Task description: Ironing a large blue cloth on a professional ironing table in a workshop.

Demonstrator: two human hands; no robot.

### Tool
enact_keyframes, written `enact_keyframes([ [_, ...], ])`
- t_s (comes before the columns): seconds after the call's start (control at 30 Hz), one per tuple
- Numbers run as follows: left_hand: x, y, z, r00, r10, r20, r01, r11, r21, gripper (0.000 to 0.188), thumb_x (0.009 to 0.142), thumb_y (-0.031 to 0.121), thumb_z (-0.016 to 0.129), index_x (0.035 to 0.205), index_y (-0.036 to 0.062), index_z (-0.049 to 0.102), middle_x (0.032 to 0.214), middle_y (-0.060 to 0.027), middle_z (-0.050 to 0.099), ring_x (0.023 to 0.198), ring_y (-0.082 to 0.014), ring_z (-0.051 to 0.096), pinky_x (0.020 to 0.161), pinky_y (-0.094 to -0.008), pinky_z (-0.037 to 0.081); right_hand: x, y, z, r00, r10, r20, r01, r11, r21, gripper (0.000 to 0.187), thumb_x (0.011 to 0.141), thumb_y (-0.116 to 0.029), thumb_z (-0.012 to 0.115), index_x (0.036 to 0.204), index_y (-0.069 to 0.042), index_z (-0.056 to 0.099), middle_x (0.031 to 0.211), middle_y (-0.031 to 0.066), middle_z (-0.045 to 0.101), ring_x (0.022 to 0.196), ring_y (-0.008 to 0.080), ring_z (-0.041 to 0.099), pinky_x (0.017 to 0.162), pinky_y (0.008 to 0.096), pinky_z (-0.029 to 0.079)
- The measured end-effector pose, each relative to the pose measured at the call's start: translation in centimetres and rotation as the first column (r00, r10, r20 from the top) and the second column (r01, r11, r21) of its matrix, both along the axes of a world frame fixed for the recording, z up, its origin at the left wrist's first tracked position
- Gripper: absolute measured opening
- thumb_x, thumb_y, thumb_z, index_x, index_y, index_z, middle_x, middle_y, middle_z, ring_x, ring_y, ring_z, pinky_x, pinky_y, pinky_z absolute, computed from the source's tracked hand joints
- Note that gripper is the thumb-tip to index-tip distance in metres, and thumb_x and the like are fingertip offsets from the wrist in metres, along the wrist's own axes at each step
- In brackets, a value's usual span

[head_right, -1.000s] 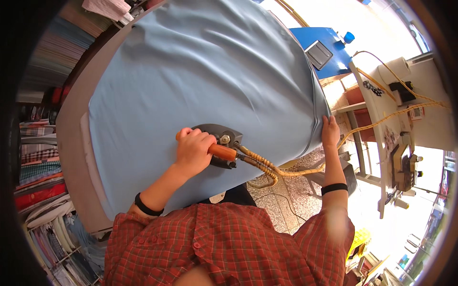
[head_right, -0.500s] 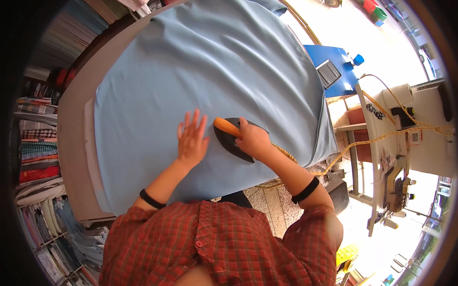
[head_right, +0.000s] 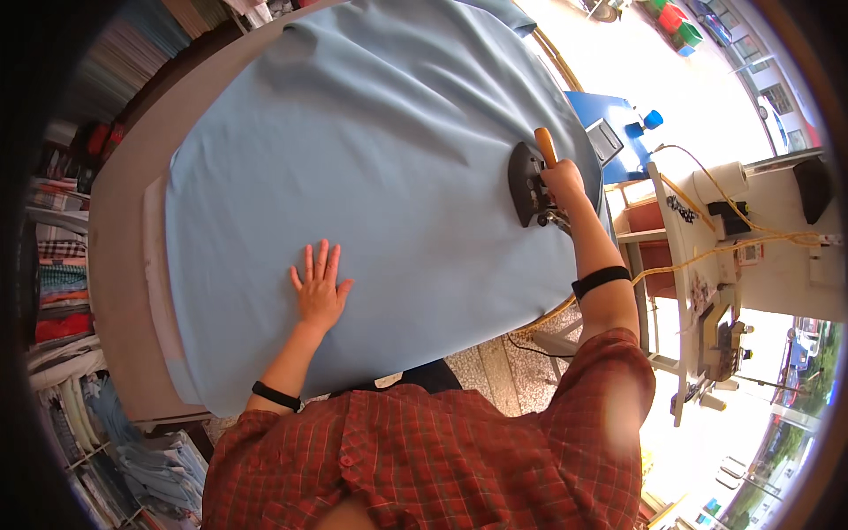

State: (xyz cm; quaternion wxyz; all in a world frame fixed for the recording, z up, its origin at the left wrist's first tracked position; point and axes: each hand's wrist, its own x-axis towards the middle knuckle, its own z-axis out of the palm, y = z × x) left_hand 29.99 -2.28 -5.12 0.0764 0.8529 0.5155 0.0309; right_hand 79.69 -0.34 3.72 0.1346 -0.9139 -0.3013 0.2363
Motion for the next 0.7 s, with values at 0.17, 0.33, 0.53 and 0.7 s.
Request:
enact_keyframes([
  [0.17,-7.1,1.3,0.5,0.978,0.06,0.199,-0.068,0.997,0.031,0.065,0.09,0.036,0.061,0.147,0.0193,0.035,0.156,-0.0072,0.026,0.145,-0.0324,0.02,0.111,-0.0595,0.014,-10.9,-1.1,1.8,0.952,0.299,0.061,-0.302,0.952,0.043,0.037,0.076,-0.017,0.061,0.108,0.001,0.059,0.091,0.0245,0.067,0.088,0.0361,0.067,0.076,0.0435,0.05],
  [0.33,-22.7,3.9,-2.1,0.949,0.285,0.135,-0.307,0.934,0.183,0.058,0.09,0.032,0.06,0.143,0.0168,0.041,0.153,-0.0101,0.031,0.142,-0.0339,0.025,0.108,-0.0579,0.022,-30.3,-1.4,1.6,0.664,0.747,0.01,-0.743,0.661,-0.104,0.044,0.078,-0.013,0.057,0.121,-0.007,0.05,0.092,0.0238,0.066,0.089,0.0432,0.063,0.077,0.0503,0.05],
  [0.53,-40.4,2.0,-3.2,0.725,0.512,0.46,-0.614,0.784,0.094,0.046,0.091,0.023,0.059,0.132,0.0073,0.05,0.139,-0.0142,0.05,0.13,-0.0374,0.043,0.1,-0.047,0.037,-49.0,0.5,2.4,0.314,0.94,-0.131,-0.944,0.295,-0.147,0.038,0.082,-0.023,0.067,0.112,-0.007,0.048,0.09,0.0158,0.067,0.087,0.036,0.066,0.074,0.0469,0.052],
  [0.7,-42.3,0.1,-0.9,0.704,0.548,0.452,-0.698,0.65,0.3,0.036,0.089,0.018,0.061,0.121,0.003,0.056,0.118,-0.0167,0.061,0.106,-0.035,0.058,0.088,-0.0453,0.044,-62.4,1.3,3.1,0.001,0.985,-0.17,-0.998,-0.008,-0.058,0.031,0.084,-0.02,0.064,0.106,-0.006,0.047,0.089,0.016,0.068,0.085,0.0362,0.066,0.071,0.0478,0.052],
])
